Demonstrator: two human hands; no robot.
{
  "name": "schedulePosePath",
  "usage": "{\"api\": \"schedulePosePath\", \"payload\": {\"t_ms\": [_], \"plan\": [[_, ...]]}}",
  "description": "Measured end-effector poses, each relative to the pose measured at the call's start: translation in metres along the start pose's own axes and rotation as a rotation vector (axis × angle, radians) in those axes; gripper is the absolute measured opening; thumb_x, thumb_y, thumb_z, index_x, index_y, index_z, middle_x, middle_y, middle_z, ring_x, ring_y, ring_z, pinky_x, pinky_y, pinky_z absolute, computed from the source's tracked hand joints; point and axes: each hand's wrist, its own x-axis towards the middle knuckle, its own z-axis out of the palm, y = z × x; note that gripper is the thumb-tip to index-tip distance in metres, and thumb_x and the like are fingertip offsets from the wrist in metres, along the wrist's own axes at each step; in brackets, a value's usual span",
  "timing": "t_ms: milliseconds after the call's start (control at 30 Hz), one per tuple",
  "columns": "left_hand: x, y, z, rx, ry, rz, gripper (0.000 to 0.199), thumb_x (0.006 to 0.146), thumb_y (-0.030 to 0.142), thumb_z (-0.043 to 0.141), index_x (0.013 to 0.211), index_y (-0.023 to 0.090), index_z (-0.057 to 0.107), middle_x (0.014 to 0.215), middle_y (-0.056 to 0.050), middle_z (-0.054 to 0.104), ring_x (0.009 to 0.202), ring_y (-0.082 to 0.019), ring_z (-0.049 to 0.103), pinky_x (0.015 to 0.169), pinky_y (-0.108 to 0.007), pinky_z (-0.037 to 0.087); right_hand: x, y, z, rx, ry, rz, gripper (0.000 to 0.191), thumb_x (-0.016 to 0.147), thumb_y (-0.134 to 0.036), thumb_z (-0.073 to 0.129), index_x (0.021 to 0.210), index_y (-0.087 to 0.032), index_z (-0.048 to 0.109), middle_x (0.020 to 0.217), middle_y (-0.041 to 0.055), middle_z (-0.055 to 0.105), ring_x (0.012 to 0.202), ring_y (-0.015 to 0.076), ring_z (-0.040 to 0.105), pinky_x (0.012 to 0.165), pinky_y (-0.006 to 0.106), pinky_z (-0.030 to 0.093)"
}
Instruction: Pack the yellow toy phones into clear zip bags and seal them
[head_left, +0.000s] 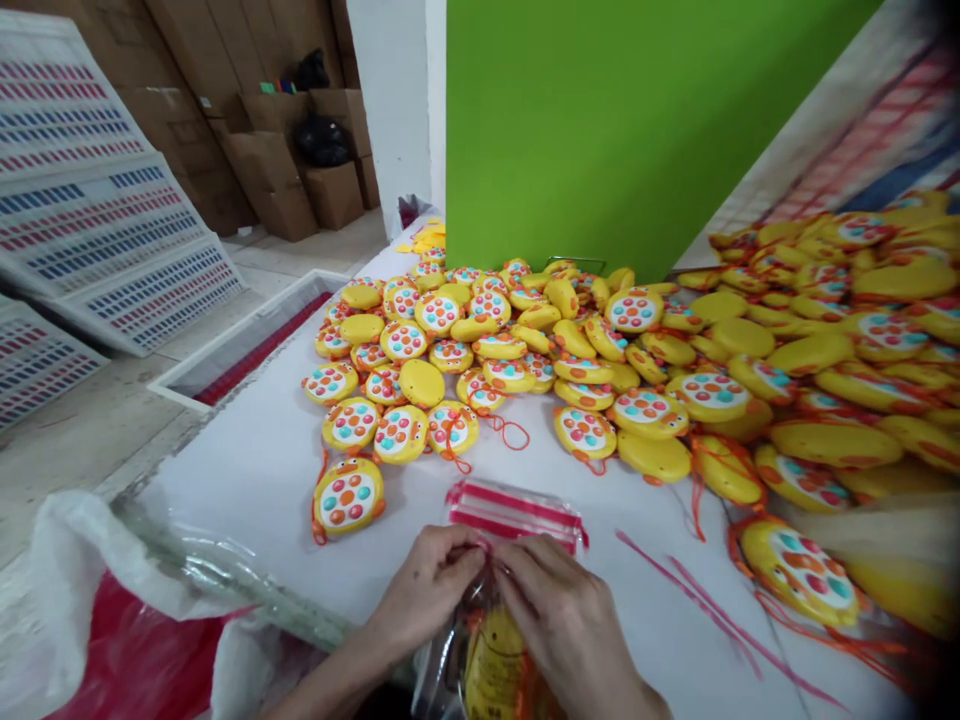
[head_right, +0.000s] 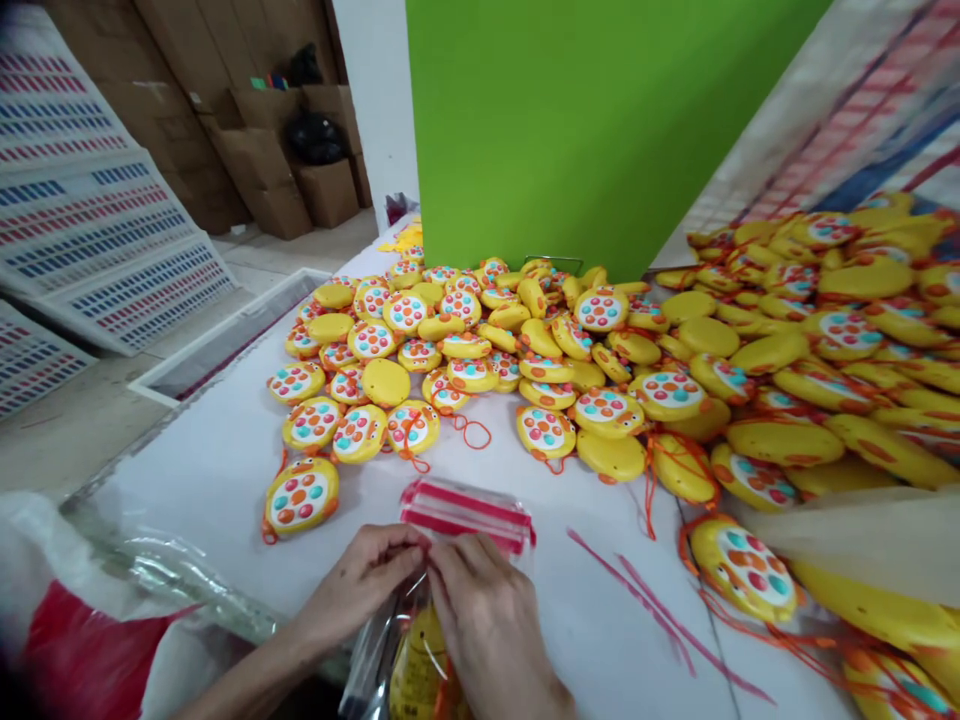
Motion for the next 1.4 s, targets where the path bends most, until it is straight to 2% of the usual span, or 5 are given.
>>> {"api": "schedulePosePath", "payload": {"t_ms": [533, 800, 1000, 1200, 1400], "plan": [[-0.009, 0.011, 0.015, 0.515, 0.047, 0.174, 0.026, 0.086, 0.018, 0.035, 0.077, 0.016, 0.060, 0.066, -0.003, 0.061, 0.058, -0.014, 0.052, 0.056, -0.023, 0.035, 0.012, 0.002, -0.003, -0.040, 0.137, 0.066, 0.015, 0.082, -0.014, 0.047, 0.071, -0.020, 0.056, 0.065, -0.0015, 0.059, 0.056, 0.0119, 0.057, 0.053, 0.022, 0.042], [-0.006, -0.001, -0.001, 0.209, 0.038, 0.152, 0.022, 0.088, 0.029, 0.043, 0.078, 0.016, 0.058, 0.074, -0.004, 0.064, 0.072, -0.016, 0.061, 0.065, -0.023, 0.046, -0.090, 0.113, -0.059, -0.273, 0.112, 0.910, 0.030, 0.071, -0.050, 0.046, 0.074, -0.024, 0.061, 0.067, 0.0035, 0.068, 0.062, 0.0229, 0.066, 0.054, 0.030, 0.048], [0.001, -0.004, -0.001, 0.044, -0.008, 0.072, 0.019, 0.085, 0.032, 0.048, 0.078, 0.016, 0.057, 0.077, -0.006, 0.067, 0.075, -0.019, 0.064, 0.071, -0.028, 0.049, -0.147, 0.127, -0.082, -0.312, -0.147, 0.955, 0.031, 0.072, -0.053, 0.046, 0.065, -0.027, 0.062, 0.063, 0.0030, 0.068, 0.060, 0.0240, 0.066, 0.051, 0.030, 0.047], [0.000, -0.001, 0.001, -0.026, -0.007, 0.015, 0.020, 0.082, 0.034, 0.052, 0.076, 0.015, 0.057, 0.074, -0.005, 0.066, 0.072, -0.018, 0.063, 0.066, -0.027, 0.049, -0.089, 0.079, -0.059, 0.035, 0.070, 0.687, 0.029, 0.077, -0.045, 0.051, 0.089, -0.024, 0.066, 0.071, 0.0016, 0.068, 0.053, 0.0136, 0.059, 0.054, 0.024, 0.048], [-0.003, 0.000, 0.000, -0.021, 0.013, 0.038, 0.021, 0.082, 0.034, 0.052, 0.075, 0.015, 0.057, 0.074, -0.005, 0.066, 0.071, -0.017, 0.062, 0.066, -0.027, 0.049, -0.028, 0.051, -0.021, 0.619, -0.178, 0.633, 0.025, 0.074, -0.038, 0.059, 0.080, -0.014, 0.064, 0.070, 0.0026, 0.065, 0.065, 0.0149, 0.059, 0.060, 0.025, 0.046]]}}
